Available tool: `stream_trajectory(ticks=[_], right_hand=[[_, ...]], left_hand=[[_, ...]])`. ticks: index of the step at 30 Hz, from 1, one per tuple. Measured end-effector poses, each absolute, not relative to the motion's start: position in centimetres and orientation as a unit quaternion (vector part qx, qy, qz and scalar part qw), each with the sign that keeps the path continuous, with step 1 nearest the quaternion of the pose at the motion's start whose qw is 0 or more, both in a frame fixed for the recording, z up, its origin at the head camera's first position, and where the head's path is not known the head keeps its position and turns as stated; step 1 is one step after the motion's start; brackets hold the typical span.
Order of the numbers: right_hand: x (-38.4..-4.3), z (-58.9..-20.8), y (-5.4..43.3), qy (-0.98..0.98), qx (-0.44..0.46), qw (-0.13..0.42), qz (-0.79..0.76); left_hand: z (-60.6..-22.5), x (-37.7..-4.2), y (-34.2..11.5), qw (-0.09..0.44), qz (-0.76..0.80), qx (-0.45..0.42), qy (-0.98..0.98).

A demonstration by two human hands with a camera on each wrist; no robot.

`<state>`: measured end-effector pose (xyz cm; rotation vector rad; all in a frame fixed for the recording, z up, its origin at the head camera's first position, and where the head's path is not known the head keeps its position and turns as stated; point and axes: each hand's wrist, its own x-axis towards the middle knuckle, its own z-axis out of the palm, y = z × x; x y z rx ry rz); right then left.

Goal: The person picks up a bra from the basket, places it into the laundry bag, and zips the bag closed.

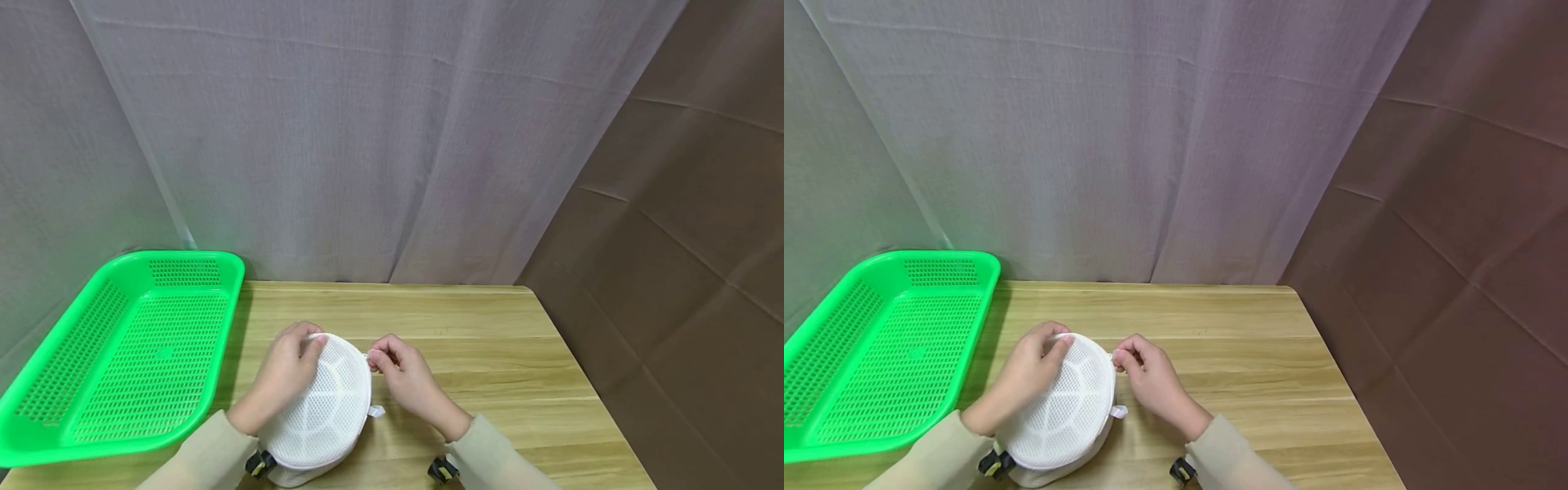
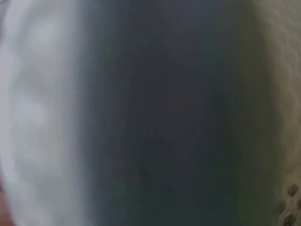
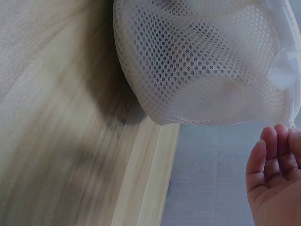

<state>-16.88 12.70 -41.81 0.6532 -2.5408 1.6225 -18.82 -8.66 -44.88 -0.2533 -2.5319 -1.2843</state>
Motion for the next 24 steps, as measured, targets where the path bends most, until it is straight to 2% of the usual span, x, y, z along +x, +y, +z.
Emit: stream_trajectory(ticks=[10, 17, 24], right_hand=[[-16.9, -41.7, 12.7, -0.827, 0.2, 0.037, 0.524], [-16.9, -41.5, 12.7, -0.829, 0.2, 0.036, 0.52], [-17.0, -41.6, 12.9, -0.827, 0.206, 0.034, 0.521]], left_hand=[[-44.5, -18.7, -8.5, 0.129, -0.457, -0.12, -0.872], [-44.4, -18.5, -7.8, 0.158, -0.417, -0.189, -0.875], [-44.9, -18.7, -7.7, 0.172, -0.411, -0.185, -0.876]])
